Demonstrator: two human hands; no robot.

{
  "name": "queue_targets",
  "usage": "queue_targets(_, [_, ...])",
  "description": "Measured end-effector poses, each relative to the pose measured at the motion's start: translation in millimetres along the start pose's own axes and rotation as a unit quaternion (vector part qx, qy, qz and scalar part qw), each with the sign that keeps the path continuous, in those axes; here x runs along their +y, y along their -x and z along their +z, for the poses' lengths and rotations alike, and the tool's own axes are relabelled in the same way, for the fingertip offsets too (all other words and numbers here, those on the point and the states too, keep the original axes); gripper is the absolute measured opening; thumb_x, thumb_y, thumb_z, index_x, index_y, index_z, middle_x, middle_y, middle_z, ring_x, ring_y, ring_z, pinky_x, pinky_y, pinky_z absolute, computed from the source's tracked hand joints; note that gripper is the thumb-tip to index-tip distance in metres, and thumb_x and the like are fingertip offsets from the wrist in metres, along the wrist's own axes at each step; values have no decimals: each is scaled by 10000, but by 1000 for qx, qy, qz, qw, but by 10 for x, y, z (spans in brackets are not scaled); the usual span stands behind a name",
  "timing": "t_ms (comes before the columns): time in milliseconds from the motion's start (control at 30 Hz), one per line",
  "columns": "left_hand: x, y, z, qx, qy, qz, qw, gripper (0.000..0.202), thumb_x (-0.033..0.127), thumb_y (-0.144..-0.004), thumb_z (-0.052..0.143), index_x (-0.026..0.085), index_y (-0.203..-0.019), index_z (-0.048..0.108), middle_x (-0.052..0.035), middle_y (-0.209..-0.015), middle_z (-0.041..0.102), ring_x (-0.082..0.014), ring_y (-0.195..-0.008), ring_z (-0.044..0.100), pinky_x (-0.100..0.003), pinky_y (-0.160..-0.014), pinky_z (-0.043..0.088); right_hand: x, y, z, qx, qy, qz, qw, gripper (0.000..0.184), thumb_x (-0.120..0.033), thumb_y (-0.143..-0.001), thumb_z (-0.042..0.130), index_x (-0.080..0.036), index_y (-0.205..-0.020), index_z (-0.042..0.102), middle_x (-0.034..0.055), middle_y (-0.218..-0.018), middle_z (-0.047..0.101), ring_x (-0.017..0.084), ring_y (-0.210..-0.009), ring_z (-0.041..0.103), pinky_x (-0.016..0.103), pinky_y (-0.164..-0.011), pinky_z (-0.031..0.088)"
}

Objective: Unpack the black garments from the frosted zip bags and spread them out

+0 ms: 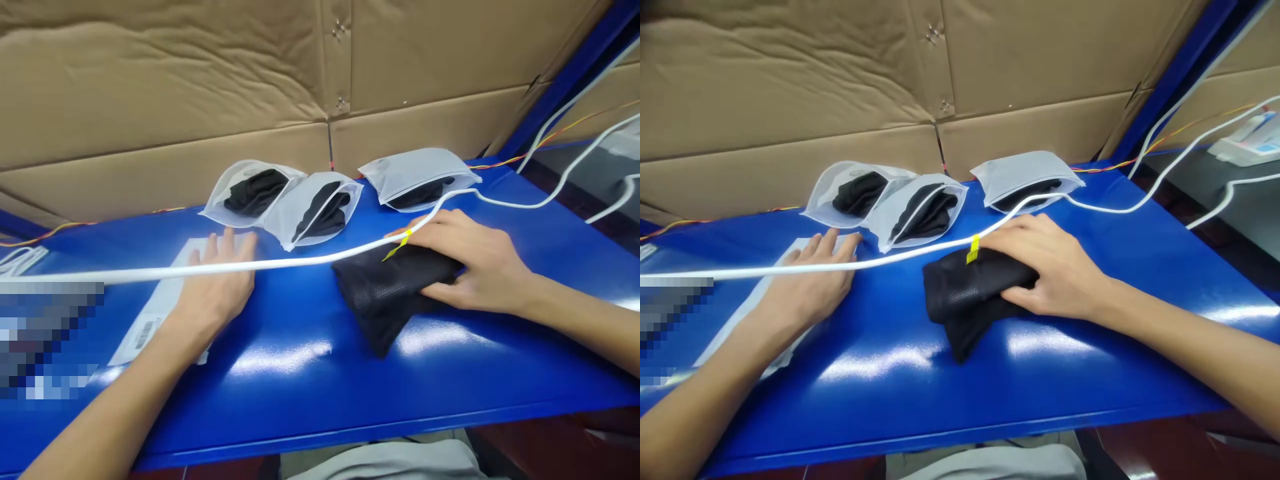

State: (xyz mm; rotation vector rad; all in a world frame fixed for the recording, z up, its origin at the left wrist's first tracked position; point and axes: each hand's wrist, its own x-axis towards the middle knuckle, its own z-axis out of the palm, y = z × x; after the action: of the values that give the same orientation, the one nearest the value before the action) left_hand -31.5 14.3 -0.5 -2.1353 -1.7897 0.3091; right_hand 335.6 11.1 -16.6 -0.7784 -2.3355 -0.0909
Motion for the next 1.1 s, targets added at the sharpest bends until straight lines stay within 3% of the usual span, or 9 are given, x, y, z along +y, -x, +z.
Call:
queue_targets(133, [66,17,-101,50,-42,-8,998,487,368,-1108,314,66,-1252,669,-328,-1434,599,-557,-1428,504,-671,-1074,482,-8,-14,-25,6,-87,29,996,363,-197,-863,690,-321,-1205,691,11,-1178,813,293,-1141,757,453,-1040,590])
queue_targets(333, [228,158,-306,207,-7,116,971,354,257,-1056,431,182,-793,656,-126,-776,660,-309,-769,652,-395,-635,442,-5,-35,-72,-39,-186,75,979,320,-307,-912,689,-283,-1231,705,37,-1222,806,270,-1102,775,376,-979,603])
queue_targets(500, [434,311,-397,319,178,360,858,334,243,-1068,521,192,-757,633,-42,-744,659,-172,-624,582,-323,-580,430,-16,-74,-57,-32,-180,260,948,209,-443,-903,738,-267,-1006,783,9,-925,807,268,-832,762,385,-808,594])
queue_targets(633, [540,351,-419,291,236,513,772,275,246,-1057,573,173,-814,681,-59,-821,734,-171,-686,657,-321,-600,497,-16,-82,32,-15,-301,474,827,374,-588,-804,818,-237,-703,739,17,-735,744,282,-756,720,377,-671,567])
queue_targets(733, [574,335,-424,280,251,523,765,199,98,-987,617,196,-828,686,-14,-815,750,-140,-677,664,-293,-613,520,-70,-99,86,6,-437,565,700,327,-556,-769,864,-237,-801,796,55,-893,815,290,-854,764,384,-735,627])
queue_targets(833, [577,296,-417,305,264,496,769,191,58,-962,640,235,-936,707,15,-835,752,-129,-684,649,-277,-638,530,-150,-116,101,4,-490,585,647,264,-483,-806,844,-257,-939,814,60,-1032,835,282,-973,788,371,-820,652])
queue_targets(900, [568,266,-406,307,257,489,775,208,63,-996,603,238,-1010,715,2,-874,766,-144,-731,661,-287,-670,542,-177,-107,99,-2,-478,565,672,289,-473,-806,844,-274,-1010,797,43,-1060,833,291,-1010,786,395,-857,652])
queue_targets(1033, [547,223,-372,282,242,493,787,342,46,-1064,431,203,-962,717,-59,-1023,795,-180,-953,713,-311,-816,570,-93,-27,107,-3,-230,393,890,308,-477,-848,766,-265,-1070,782,63,-1099,817,365,-1054,755,532,-945,609])
queue_targets(1100, [542,212,-348,278,242,486,792,348,48,-1068,423,192,-941,713,-83,-1088,788,-193,-1008,704,-327,-871,566,-15,19,129,0,-93,297,950,356,-430,-875,723,-248,-1177,774,101,-1201,792,394,-1097,725,568,-950,593])
